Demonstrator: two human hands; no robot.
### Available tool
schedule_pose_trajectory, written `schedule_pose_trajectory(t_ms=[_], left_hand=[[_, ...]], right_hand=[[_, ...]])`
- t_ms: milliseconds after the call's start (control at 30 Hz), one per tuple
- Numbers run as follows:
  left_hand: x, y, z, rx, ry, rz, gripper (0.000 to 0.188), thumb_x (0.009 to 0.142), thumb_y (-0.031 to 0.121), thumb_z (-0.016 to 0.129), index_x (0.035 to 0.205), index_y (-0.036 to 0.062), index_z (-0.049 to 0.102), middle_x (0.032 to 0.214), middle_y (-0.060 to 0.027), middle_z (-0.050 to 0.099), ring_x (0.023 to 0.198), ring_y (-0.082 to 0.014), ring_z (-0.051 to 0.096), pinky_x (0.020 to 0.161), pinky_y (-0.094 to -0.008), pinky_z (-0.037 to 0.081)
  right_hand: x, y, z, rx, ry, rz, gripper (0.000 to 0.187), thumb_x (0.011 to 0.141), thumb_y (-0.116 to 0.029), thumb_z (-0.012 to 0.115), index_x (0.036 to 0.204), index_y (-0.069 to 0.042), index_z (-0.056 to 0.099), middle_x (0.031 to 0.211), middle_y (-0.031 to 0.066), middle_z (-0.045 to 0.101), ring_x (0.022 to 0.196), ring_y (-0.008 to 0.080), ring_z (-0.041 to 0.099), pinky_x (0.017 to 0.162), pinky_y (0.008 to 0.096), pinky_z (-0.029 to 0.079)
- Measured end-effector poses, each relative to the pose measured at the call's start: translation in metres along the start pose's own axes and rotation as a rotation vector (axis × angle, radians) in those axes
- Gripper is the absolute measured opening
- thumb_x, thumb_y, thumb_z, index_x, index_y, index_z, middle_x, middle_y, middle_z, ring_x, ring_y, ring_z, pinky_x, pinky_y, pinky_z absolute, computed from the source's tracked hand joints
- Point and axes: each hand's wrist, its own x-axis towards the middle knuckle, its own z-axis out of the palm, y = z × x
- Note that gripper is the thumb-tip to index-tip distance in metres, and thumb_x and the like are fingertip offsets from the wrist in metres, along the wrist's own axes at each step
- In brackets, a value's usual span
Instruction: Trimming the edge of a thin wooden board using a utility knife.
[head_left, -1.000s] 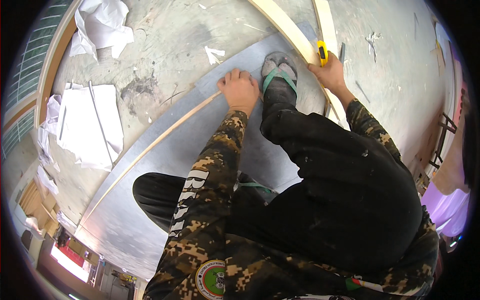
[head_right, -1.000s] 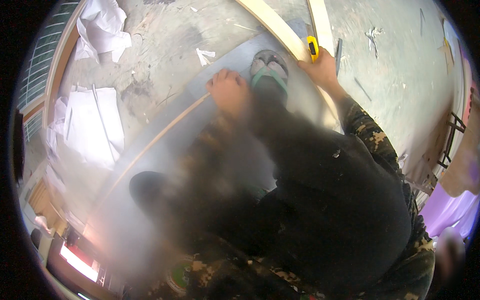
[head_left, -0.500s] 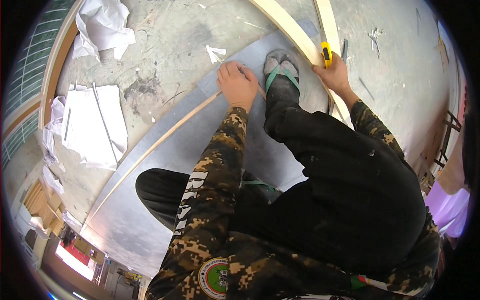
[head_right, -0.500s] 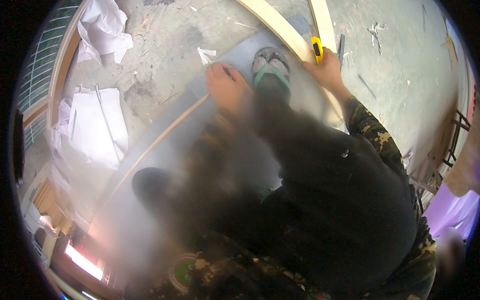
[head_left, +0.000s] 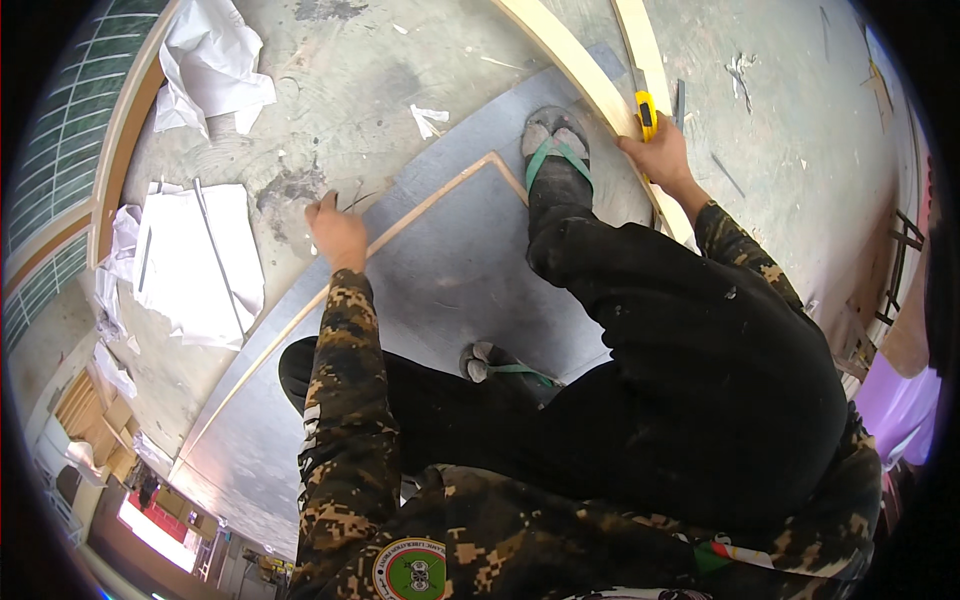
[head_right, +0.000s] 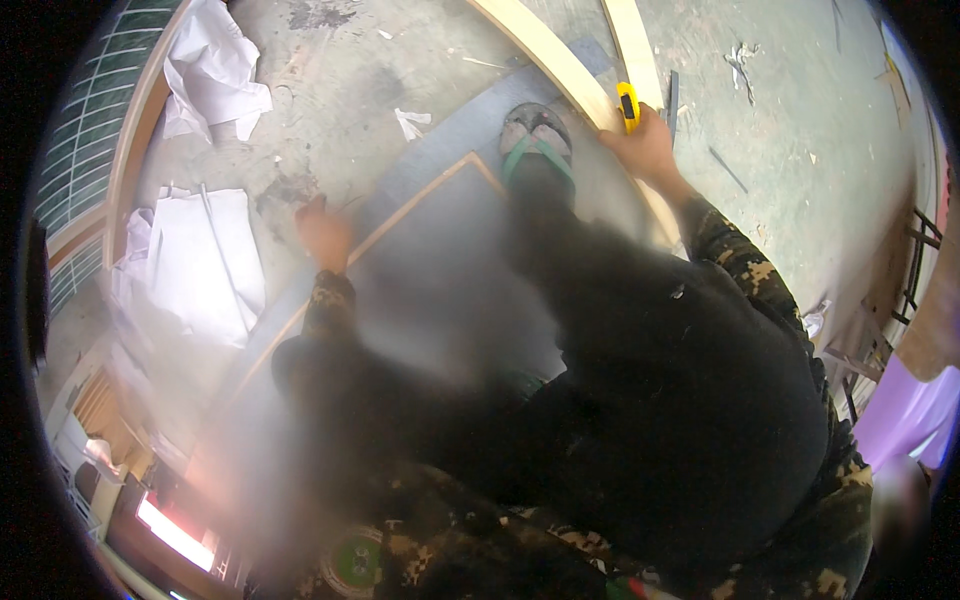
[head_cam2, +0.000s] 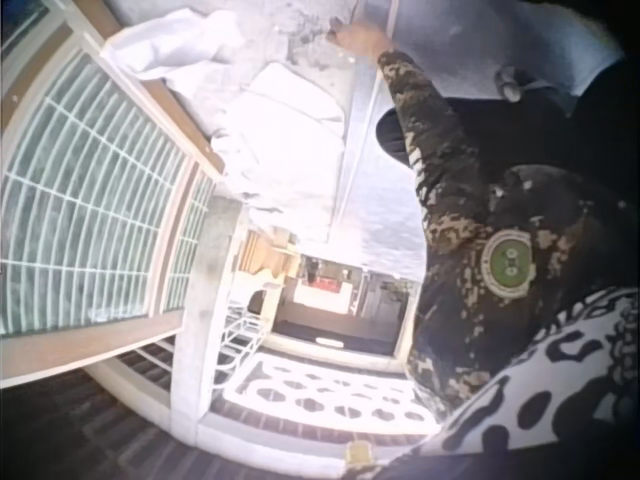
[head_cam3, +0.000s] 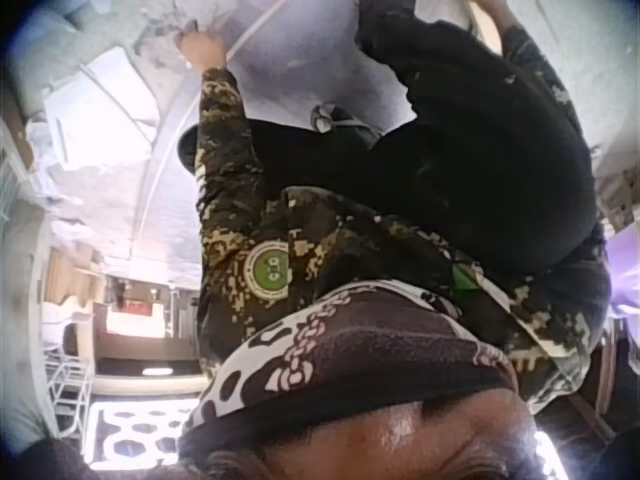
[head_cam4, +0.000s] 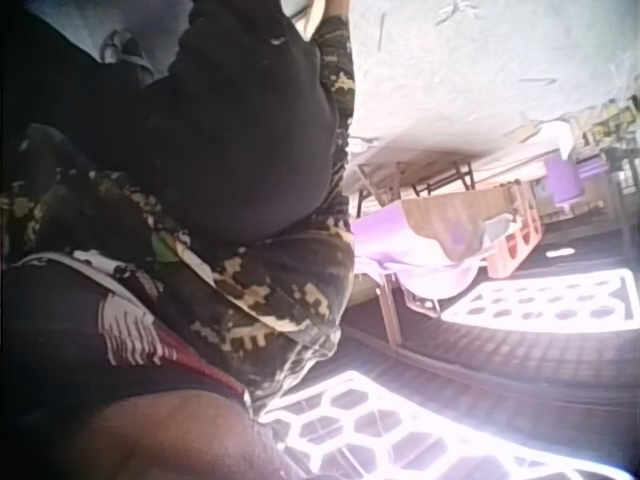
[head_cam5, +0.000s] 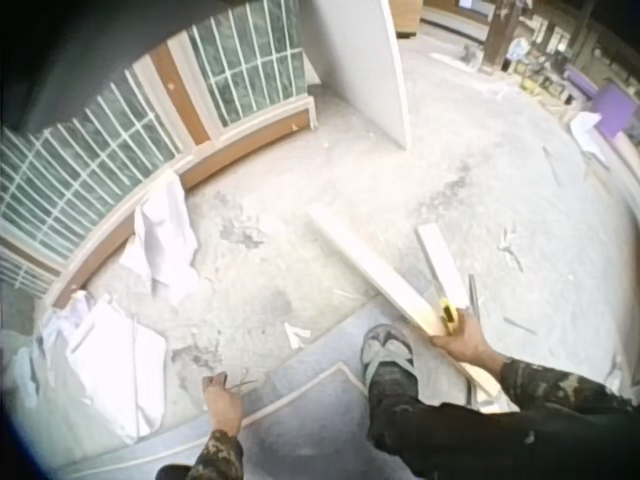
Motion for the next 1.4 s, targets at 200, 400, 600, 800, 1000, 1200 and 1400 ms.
schedule_pose_trajectory(t_ms=[200,400,600,800,1000,1200,1400], left_hand=[[0.009,0.024,-0.021,0.202,0.083,-0.579,0.059,0.087,0.023,0.068,0.138,-0.0026,0.056,0.125,-0.0255,0.061,0.122,-0.0384,0.057,0.104,-0.0458,0.045],[0.007,0.070,-0.006,-0.179,-0.192,0.033,0.062,0.083,0.037,0.076,0.129,-0.0025,0.063,0.126,-0.0265,0.064,0.118,-0.0407,0.061,0.103,-0.0442,0.048],[-0.002,0.119,-0.009,-0.291,-0.334,-0.037,0.058,0.074,0.025,0.087,0.121,-0.0011,0.067,0.118,-0.0237,0.068,0.111,-0.0387,0.064,0.097,-0.0436,0.052],[0.001,0.113,0.009,-0.255,-0.307,-0.137,0.050,0.074,0.027,0.088,0.111,-0.0017,0.068,0.110,-0.0231,0.069,0.106,-0.0381,0.066,0.093,-0.0436,0.053],[0.003,0.102,0.020,-0.209,-0.283,-0.090,0.050,0.074,0.027,0.088,0.110,-0.0016,0.069,0.108,-0.0241,0.069,0.106,-0.0392,0.066,0.093,-0.0435,0.052],[0.009,0.119,0.029,-0.193,-0.356,-0.012,0.052,0.073,0.030,0.088,0.111,-0.0002,0.071,0.106,-0.0242,0.070,0.108,-0.0392,0.064,0.094,-0.0439,0.052],[0.007,0.104,0.026,-0.133,-0.362,0.035,0.058,0.073,0.031,0.088,0.117,0.0000,0.068,0.114,-0.0241,0.065,0.110,-0.0399,0.061,0.098,-0.0448,0.049]], right_hand=[[-0.013,-0.005,-0.027,0.087,-0.003,0.107,0.063,0.069,-0.040,0.081,0.106,0.008,0.064,0.085,0.0216,0.070,0.083,0.0346,0.070,0.076,0.0418,0.054],[-0.025,-0.040,-0.042,0.028,-0.009,0.126,0.060,0.070,-0.039,0.081,0.103,0.008,0.066,0.085,0.0214,0.071,0.082,0.0318,0.071,0.075,0.0424,0.054],[-0.071,-0.089,-0.058,0.045,-0.019,0.123,0.055,0.069,-0.036,0.080,0.104,0.005,0.069,0.092,0.0253,0.072,0.091,0.0364,0.072,0.079,0.0433,0.055],[-0.102,-0.076,-0.057,-0.055,0.088,0.093,0.058,0.066,-0.032,0.085,0.109,0.005,0.068,0.096,0.0232,0.072,0.095,0.0367,0.071,0.085,0.0418,0.054],[-0.135,-0.059,-0.066,-0.113,0.202,0.029,0.057,0.064,-0.029,0.087,0.106,0.005,0.068,0.091,0.0217,0.071,0.090,0.0362,0.071,0.085,0.0403,0.053],[-0.157,-0.046,-0.043,-0.020,0.099,0.043,0.058,0.061,-0.039,0.088,0.096,0.002,0.067,0.085,0.0213,0.068,0.082,0.0371,0.068,0.074,0.0433,0.053],[-0.181,-0.018,0.061,0.013,0.032,0.035,0.059,0.062,-0.037,0.087,0.102,0.002,0.067,0.097,0.0208,0.067,0.093,0.0383,0.068,0.083,0.0452,0.052]])
